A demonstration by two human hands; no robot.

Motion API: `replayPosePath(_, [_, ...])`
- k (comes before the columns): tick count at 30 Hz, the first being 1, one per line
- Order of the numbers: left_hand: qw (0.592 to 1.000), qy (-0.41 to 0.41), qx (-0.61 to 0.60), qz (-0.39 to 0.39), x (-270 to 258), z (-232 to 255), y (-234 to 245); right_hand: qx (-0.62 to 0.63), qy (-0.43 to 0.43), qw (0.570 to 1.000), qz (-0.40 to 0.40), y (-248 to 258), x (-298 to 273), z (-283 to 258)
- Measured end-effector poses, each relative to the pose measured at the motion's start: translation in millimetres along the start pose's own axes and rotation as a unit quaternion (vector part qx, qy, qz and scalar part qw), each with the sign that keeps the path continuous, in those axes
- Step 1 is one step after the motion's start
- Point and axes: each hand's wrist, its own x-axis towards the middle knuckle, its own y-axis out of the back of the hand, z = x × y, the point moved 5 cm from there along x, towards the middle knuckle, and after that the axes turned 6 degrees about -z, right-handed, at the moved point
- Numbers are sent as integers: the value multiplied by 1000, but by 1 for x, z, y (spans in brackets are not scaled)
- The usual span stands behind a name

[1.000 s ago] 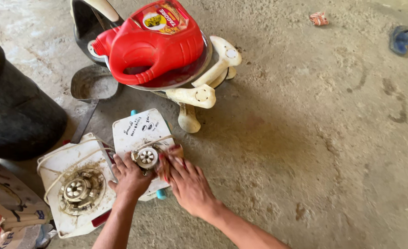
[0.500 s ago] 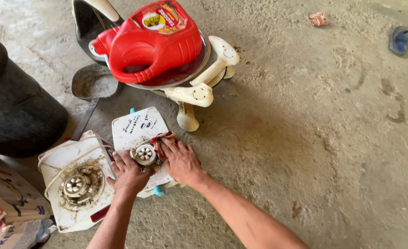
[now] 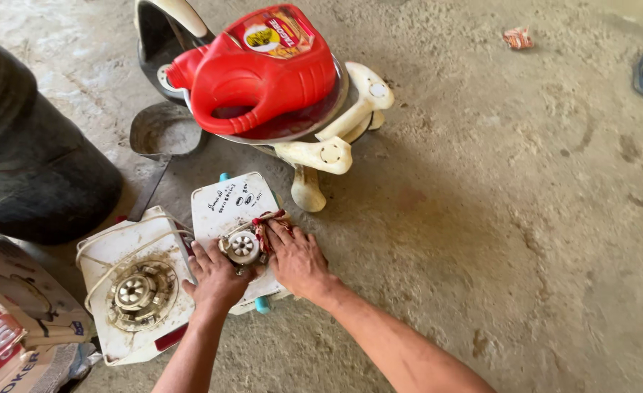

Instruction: The person wipes the burners and surfaces of two portable gas stoves using a patterned cloth. They handle the stoves one at a time, rubbing the burner caps and surrounding areas, then move a nearby bucket containing other parts.

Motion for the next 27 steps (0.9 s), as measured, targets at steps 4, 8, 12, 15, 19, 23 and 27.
replayPosePath(4, [1000,-13,2,13,-6,0,0,94,-8,995,-32,-2,-27,-4])
replayPosePath(8, [1000,5,-6,-10,-8,3,3,91,6,994,-65,9,-50,-4])
replayPosePath(12, [1000,-6,-4,9,-14,3,0,44,24,996,-74,4,-4,9])
replayPosePath(15, [1000,-3,-8,12,-6,4,2,25,28,996,-76,-5,16,12])
replayPosePath(19, [1000,0,-13,4,-7,1,-1,27,67,996,-45,4,9,8])
replayPosePath(23, [1000,-3,-7,5,-5,1,0,30,111,988,-107,30,-20,18])
replayPosePath(27, [1000,-1,-22,15,-8,2,-2,-36,100,984,-142,27,12,21])
